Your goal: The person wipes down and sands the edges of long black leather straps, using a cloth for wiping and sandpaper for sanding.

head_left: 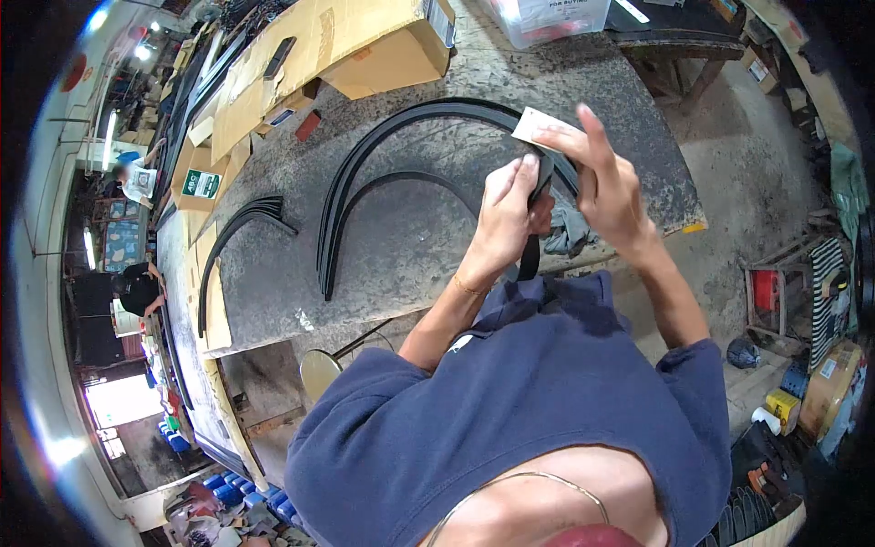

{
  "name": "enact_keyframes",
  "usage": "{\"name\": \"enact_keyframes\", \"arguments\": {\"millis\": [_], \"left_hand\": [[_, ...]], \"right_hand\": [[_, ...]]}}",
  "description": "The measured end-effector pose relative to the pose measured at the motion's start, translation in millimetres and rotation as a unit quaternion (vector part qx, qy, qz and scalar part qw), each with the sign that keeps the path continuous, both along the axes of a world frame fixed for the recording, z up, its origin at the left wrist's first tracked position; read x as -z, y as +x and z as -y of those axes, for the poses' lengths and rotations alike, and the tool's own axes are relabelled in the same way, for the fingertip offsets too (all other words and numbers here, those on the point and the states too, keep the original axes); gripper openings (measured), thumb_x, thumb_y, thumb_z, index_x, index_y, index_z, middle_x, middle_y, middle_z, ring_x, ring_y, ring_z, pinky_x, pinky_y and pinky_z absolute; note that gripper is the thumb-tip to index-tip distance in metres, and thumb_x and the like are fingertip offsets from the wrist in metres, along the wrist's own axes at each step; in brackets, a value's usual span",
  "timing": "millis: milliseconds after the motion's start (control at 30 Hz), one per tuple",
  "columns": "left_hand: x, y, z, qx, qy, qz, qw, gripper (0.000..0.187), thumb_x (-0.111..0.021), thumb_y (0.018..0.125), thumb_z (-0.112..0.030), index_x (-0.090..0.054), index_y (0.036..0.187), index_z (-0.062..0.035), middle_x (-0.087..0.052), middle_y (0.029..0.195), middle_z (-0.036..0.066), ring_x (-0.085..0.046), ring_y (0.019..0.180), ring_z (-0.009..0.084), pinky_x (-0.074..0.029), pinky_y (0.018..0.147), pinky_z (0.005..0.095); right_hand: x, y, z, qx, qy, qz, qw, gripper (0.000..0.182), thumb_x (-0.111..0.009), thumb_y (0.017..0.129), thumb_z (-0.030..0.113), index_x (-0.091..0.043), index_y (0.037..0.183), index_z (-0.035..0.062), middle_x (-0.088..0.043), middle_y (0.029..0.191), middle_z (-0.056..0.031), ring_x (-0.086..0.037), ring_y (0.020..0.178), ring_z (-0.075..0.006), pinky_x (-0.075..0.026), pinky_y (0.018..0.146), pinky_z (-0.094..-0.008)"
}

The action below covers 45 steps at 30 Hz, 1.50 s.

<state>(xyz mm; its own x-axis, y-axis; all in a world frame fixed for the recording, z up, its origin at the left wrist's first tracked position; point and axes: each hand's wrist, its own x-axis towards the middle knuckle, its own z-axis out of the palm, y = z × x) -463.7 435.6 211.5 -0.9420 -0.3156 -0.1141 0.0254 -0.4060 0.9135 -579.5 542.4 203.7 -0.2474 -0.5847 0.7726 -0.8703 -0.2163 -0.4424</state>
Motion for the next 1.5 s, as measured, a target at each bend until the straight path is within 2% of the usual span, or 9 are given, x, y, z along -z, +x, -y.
{"name": "enact_keyframes", "arguments": {"millis": [67, 233, 333, 467, 600, 1033, 1233, 1300, 1500], "left_hand": [[3.9, -3.9, 2.9, -0.01, 0.088, -0.032, 0.996, 0.034, -0.036, 0.099, -0.03, -0.046, 0.077, -0.0059, -0.036, 0.051, -0.003, -0.031, 0.042, 0.0057, -0.025, 0.039, 0.0232], [0.7, -4.3, 3.3, -0.022, 0.039, -0.009, 0.999, 0.034, -0.041, 0.097, -0.031, -0.045, 0.073, -0.0072, -0.031, 0.05, -0.003, -0.027, 0.041, 0.0074, -0.022, 0.04, 0.023], [-4.0, -2.4, -4.7, -0.016, 0.035, -0.008, 0.999, 0.034, -0.04, 0.097, -0.032, -0.045, 0.075, -0.007, -0.031, 0.05, -0.003, -0.027, 0.041, 0.007, -0.021, 0.04, 0.0236], [-9.0, -4.9, -5.4, -0.03, 0.048, -0.013, 0.998, 0.034, -0.039, 0.098, -0.032, -0.045, 0.076, -0.0066, -0.031, 0.05, -0.002, -0.027, 0.041, 0.007, -0.022, 0.04, 0.024], [-16.7, -1.7, -13.3, 0.002, -0.018, -0.025, 1.0, 0.037, -0.038, 0.098, -0.032, -0.04, 0.072, -0.0069, -0.031, 0.05, -0.001, -0.028, 0.041, 0.008, -0.024, 0.041, 0.0239], [-23.7, 3.1, -8.4, -0.015, -0.319, -0.158, 0.934, 0.041, -0.038, 0.098, -0.032, -0.051, 0.073, -0.0013, -0.044, 0.052, 0.0, -0.037, 0.044, 0.0064, -0.028, 0.045, 0.0227], [-28.6, 0.0, -9.4, -0.013, -0.428, -0.166, 0.888, 0.035, -0.042, 0.096, -0.024, -0.052, 0.072, -0.0005, -0.041, 0.048, 0.003, -0.042, 0.041, 0.0128, -0.031, 0.042, 0.0271], [-33.7, 0.9, -9.0, 0.003, -0.443, -0.145, 0.885, 0.022, -0.049, 0.09, -0.01, -0.047, 0.07, -0.0001, -0.042, 0.053, 0.014, -0.048, 0.046, 0.0312, -0.035, 0.046, 0.0352], [-32.1, 2.3, -8.3, -0.012, -0.495, -0.141, 0.857, 0.021, -0.051, 0.088, -0.007, -0.047, 0.069, 0.0001, -0.045, 0.055, 0.016, -0.05, 0.049, 0.0331, -0.036, 0.046, 0.0371]], "right_hand": [[-7.8, 13.4, -2.0, 0.008, -0.115, -0.047, 0.992, 0.068, -0.05, 0.079, -0.009, -0.023, 0.141, 0.0021, -0.063, 0.107, -0.0172, -0.061, 0.101, -0.0331, -0.05, 0.087, -0.04], [-0.9, 9.0, 0.0, 0.014, -0.07, -0.086, 0.994, 0.058, -0.047, 0.082, -0.009, -0.03, 0.137, -0.0012, -0.065, 0.104, -0.0169, -0.063, 0.097, -0.0333, -0.051, 0.085, -0.0395], [2.7, 8.1, 1.7, 0.061, -0.06, 0.086, 0.993, 0.056, -0.047, 0.081, -0.012, -0.031, 0.135, -0.0044, -0.065, 0.104, -0.0157, -0.064, 0.095, -0.032, -0.052, 0.082, -0.0375], [-10.8, 21.8, -5.2, 0.014, -0.116, -0.032, 0.993, 0.054, -0.047, 0.082, -0.012, -0.031, 0.133, -0.006, -0.065, 0.103, -0.0156, -0.064, 0.094, -0.0324, -0.052, 0.081, -0.0375], [16.8, 4.8, 8.1, 0.077, 0.009, 0.129, 0.989, 0.055, -0.049, 0.078, -0.011, -0.041, 0.131, 0.0013, -0.064, 0.103, -0.0161, -0.064, 0.094, -0.034, -0.053, 0.08, -0.0362], [-34.1, 24.9, -45.5, 0.076, -0.021, 0.134, 0.988, 0.045, -0.042, 0.07, -0.018, -0.065, 0.101, 0.0049, -0.052, 0.119, -0.0185, -0.057, 0.109, -0.0329, -0.048, 0.09, -0.0381], [-47.4, 25.9, -56.1, 0.081, 0.007, 0.036, 0.996, 0.039, -0.052, 0.071, -0.014, -0.067, 0.099, 0.0072, -0.052, 0.117, -0.0167, -0.057, 0.108, -0.0311, -0.052, 0.085, -0.0352], [-53.1, 26.0, -59.7, 0.084, 0.051, -0.016, 0.995, 0.036, -0.058, 0.068, -0.009, -0.068, 0.097, 0.0095, -0.053, 0.115, -0.0163, -0.058, 0.105, -0.0312, -0.054, 0.08, -0.035], [-48.4, 20.7, -69.8, 0.098, 0.041, -0.087, 0.99, 0.035, -0.062, 0.066, -0.005, -0.069, 0.096, 0.01, -0.054, 0.114, -0.0171, -0.06, 0.1, -0.0309, -0.054, 0.076, -0.0356]]}}
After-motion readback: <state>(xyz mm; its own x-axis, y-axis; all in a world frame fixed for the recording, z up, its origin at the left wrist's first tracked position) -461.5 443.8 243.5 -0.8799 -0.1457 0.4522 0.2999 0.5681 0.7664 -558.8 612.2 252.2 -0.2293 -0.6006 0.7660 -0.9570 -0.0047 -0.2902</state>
